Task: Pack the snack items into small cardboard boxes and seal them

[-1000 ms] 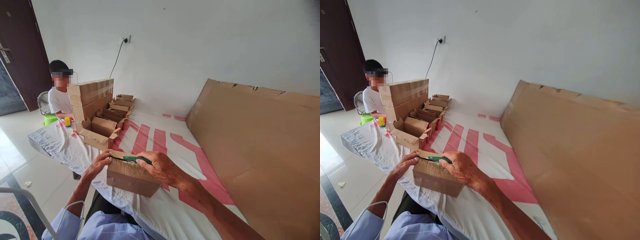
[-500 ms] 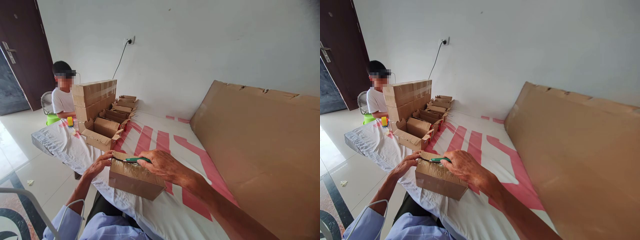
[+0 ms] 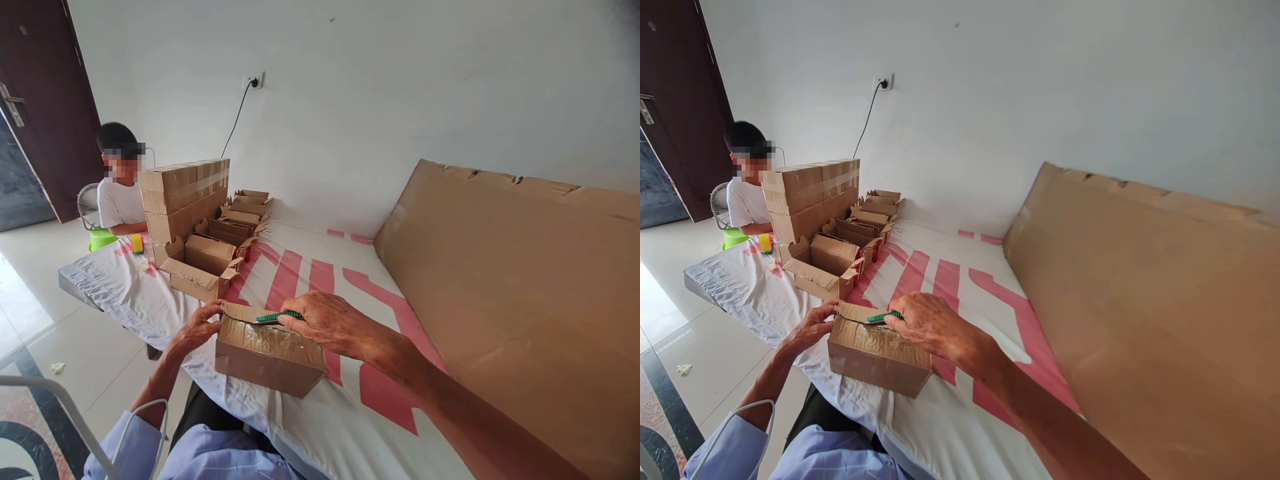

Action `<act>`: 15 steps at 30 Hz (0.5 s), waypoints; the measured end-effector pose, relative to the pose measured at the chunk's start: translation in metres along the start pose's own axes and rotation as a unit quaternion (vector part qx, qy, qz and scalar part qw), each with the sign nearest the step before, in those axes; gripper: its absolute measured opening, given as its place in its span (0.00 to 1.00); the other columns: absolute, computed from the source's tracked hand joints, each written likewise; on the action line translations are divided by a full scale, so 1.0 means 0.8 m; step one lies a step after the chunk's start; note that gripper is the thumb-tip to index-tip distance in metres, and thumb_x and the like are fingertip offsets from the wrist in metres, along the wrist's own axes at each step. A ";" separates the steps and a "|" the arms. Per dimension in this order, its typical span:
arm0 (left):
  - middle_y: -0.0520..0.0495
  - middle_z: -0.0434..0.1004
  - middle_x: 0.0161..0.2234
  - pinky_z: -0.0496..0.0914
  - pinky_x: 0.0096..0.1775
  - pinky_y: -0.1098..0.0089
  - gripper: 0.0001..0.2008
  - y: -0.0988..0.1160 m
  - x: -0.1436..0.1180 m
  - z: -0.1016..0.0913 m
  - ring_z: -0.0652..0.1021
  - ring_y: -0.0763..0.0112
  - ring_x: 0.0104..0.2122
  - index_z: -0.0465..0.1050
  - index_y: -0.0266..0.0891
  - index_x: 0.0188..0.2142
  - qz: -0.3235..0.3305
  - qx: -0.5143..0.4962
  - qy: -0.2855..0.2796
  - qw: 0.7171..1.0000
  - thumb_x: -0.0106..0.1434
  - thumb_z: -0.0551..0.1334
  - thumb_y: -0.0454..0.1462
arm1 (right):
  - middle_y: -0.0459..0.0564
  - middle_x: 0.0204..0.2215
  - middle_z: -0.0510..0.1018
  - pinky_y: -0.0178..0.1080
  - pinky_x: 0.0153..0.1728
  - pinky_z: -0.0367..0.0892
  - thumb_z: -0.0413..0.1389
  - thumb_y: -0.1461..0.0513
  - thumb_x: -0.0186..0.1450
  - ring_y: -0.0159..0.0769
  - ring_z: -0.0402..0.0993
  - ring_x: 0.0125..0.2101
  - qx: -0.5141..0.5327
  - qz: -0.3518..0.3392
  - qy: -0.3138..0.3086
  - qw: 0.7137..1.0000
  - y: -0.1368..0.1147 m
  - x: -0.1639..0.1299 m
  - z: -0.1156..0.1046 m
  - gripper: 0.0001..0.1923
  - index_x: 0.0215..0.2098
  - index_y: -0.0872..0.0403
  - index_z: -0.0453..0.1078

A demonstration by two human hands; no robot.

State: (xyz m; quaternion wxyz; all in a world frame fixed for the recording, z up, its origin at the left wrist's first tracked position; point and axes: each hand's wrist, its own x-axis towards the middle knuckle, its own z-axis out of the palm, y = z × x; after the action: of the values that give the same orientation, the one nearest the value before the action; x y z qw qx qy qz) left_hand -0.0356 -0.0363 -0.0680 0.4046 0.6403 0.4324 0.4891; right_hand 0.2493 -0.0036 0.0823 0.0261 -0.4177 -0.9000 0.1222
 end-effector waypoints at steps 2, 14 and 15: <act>0.40 0.79 0.58 0.64 0.65 0.55 0.13 -0.002 0.002 0.001 0.75 0.49 0.60 0.88 0.43 0.42 0.001 0.003 0.013 1.000 0.64 0.73 0.47 | 0.49 0.22 0.75 0.41 0.28 0.52 0.52 0.60 0.72 0.35 0.64 0.22 0.004 -0.006 0.011 1.000 0.000 0.000 -0.002 0.19 0.22 0.50 0.67; 0.39 0.78 0.58 0.75 0.50 0.64 0.10 -0.003 0.006 0.005 0.76 0.51 0.57 0.87 0.40 0.37 -0.005 0.025 0.028 0.999 0.62 0.74 0.44 | 0.49 0.22 0.75 0.41 0.28 0.51 0.52 0.60 0.72 0.35 0.64 0.23 -0.004 -0.012 -0.002 1.000 0.003 -0.002 -0.005 0.18 0.24 0.50 0.72; 0.39 0.77 0.59 0.75 0.50 0.64 0.11 -0.003 0.006 0.005 0.76 0.52 0.57 0.87 0.40 0.38 -0.004 0.026 0.026 0.999 0.62 0.74 0.44 | 0.49 0.23 0.76 0.40 0.29 0.52 0.52 0.60 0.72 0.35 0.65 0.23 -0.004 -0.012 -0.006 1.000 0.002 -0.002 -0.007 0.17 0.25 0.50 0.74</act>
State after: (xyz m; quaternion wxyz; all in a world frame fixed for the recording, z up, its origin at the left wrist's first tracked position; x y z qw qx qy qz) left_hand -0.0312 -0.0313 -0.0700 0.3786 0.6361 0.4581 0.4920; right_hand 0.2523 -0.0028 0.0872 0.0209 -0.4065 -0.9054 0.1207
